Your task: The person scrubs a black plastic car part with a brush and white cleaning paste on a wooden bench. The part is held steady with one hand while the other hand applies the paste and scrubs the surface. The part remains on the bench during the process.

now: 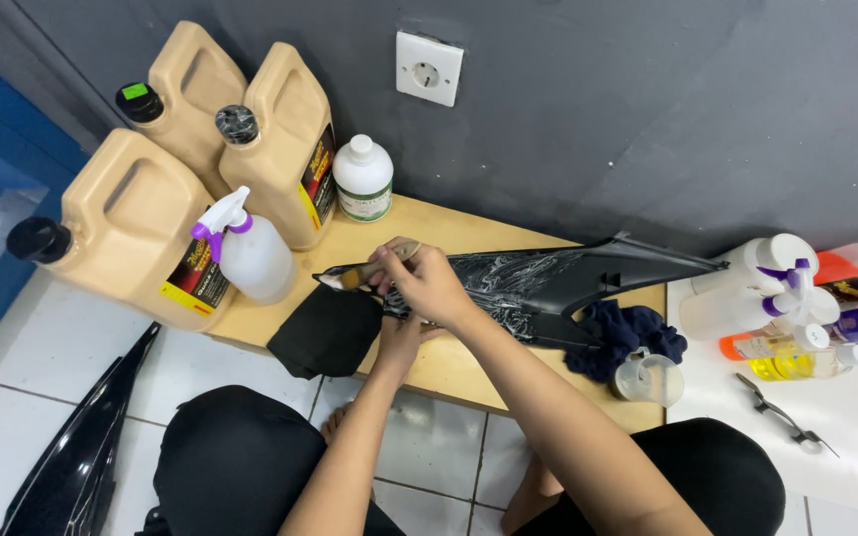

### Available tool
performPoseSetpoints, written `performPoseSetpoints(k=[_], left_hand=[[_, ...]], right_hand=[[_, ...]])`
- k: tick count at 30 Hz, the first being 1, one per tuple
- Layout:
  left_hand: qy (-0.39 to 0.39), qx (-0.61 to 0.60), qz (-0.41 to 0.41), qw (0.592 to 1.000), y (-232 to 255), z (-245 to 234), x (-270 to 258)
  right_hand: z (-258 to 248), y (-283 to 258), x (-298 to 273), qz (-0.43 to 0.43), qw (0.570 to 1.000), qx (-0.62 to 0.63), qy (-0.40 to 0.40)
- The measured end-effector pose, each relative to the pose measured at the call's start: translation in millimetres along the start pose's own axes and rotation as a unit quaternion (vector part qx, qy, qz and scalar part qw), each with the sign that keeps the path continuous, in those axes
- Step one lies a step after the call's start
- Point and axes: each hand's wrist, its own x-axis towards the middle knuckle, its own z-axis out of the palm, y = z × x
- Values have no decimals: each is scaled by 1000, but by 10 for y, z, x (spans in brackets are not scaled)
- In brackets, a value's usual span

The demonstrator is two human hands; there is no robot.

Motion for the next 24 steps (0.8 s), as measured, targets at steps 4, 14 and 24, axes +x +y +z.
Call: performPoseSetpoints(k=[4, 14, 24], left_hand=[[-12, 5, -10, 1000, -263, -127, 165], [-20, 5, -22, 1000, -318, -157, 213], [24, -52, -20, 998, 249, 28, -74]], right_hand=[[-118, 176, 138, -37, 988, -147, 20], [-163, -12, 212, 41, 994, -99, -18], [-417, 185, 16, -40, 987, -156, -20]])
